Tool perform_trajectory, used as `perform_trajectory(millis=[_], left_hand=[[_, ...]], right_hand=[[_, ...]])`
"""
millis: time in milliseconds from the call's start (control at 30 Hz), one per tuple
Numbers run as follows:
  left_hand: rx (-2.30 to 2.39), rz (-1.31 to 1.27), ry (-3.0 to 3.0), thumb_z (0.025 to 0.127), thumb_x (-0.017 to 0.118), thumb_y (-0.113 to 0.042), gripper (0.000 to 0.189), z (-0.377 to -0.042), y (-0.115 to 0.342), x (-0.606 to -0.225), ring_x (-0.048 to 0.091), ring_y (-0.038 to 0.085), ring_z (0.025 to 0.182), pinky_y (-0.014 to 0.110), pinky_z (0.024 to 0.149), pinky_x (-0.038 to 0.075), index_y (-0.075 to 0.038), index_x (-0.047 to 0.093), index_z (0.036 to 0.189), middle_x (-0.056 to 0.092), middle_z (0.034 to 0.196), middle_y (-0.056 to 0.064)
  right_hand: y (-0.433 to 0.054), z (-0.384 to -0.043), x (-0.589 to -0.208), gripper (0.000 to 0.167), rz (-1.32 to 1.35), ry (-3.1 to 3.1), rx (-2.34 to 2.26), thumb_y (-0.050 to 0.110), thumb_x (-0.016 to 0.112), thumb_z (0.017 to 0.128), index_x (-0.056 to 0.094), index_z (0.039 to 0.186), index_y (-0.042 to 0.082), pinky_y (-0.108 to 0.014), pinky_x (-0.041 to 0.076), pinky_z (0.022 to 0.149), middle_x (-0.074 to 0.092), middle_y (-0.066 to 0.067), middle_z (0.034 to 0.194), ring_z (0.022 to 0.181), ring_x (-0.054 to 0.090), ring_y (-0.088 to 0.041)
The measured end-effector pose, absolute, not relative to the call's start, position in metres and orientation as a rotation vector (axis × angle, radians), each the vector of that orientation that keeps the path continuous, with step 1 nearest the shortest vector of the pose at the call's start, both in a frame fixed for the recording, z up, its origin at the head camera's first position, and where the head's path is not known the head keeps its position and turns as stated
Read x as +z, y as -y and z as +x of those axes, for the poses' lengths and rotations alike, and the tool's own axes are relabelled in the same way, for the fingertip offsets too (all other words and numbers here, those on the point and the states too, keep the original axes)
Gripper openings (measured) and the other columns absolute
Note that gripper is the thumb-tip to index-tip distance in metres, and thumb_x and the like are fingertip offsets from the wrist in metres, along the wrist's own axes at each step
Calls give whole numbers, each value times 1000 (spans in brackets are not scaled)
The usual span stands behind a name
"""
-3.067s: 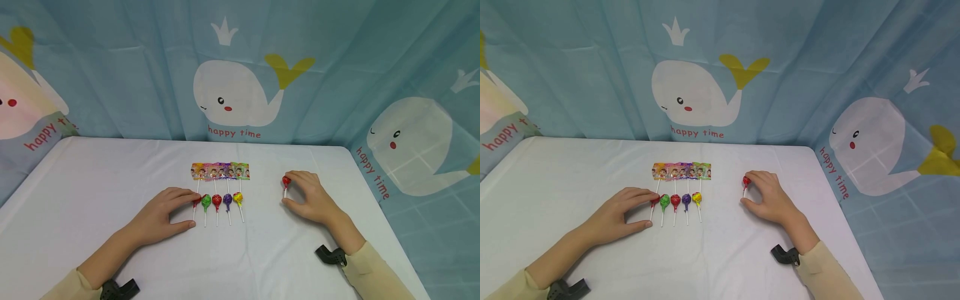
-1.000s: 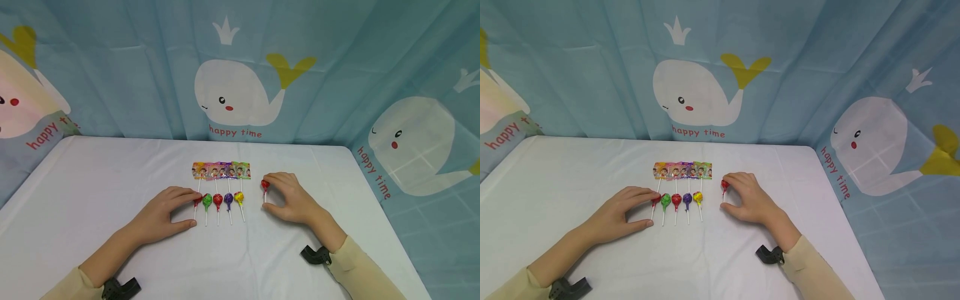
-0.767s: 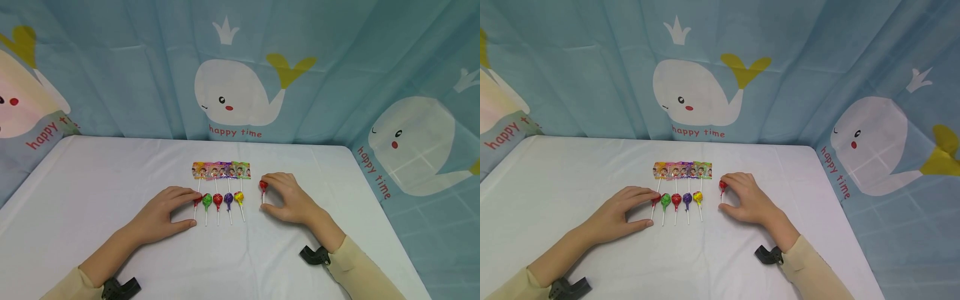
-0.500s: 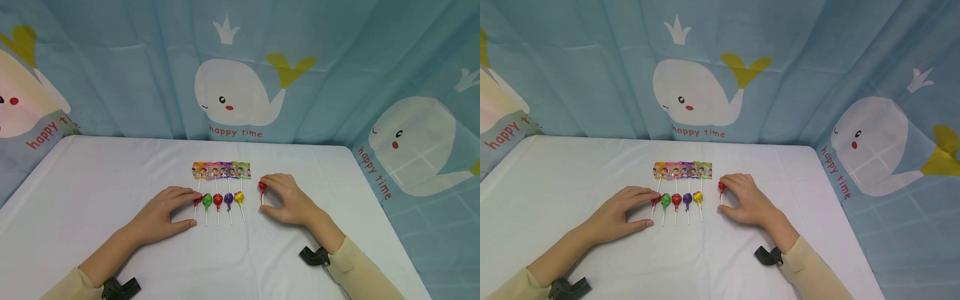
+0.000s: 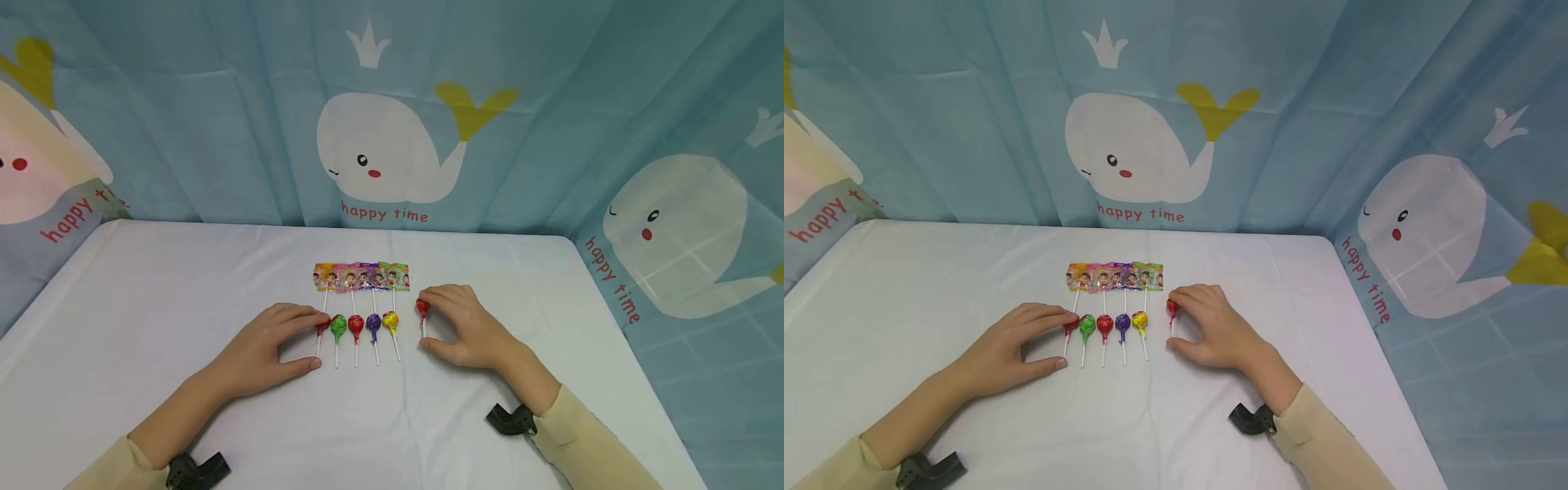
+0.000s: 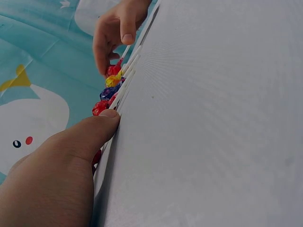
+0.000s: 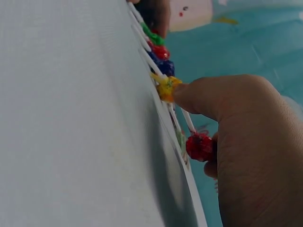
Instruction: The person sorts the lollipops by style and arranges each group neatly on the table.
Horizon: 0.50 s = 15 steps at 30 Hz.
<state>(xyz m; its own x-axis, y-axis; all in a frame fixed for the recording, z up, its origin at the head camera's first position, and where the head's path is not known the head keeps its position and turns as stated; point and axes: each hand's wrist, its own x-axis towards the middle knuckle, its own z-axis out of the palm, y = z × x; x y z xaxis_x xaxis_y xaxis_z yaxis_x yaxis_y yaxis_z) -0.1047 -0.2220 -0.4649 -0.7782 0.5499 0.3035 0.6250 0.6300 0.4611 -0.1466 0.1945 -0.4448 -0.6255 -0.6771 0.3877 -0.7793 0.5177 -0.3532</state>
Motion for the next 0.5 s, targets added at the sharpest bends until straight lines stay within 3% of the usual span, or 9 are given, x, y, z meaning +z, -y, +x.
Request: perform_trajectory(millis=[500], left_hand=[[-864, -977, 2731, 91, 89, -52, 69, -104, 222, -464, 53, 21, 142, 53, 117, 44, -35, 64, 153, 61, 152, -9]], right_hand=[[-184, -141, -444, 72, 1291, 2564, 735, 36, 86, 89, 63, 148, 0, -50, 41, 114, 64, -9, 148, 139, 55, -27]])
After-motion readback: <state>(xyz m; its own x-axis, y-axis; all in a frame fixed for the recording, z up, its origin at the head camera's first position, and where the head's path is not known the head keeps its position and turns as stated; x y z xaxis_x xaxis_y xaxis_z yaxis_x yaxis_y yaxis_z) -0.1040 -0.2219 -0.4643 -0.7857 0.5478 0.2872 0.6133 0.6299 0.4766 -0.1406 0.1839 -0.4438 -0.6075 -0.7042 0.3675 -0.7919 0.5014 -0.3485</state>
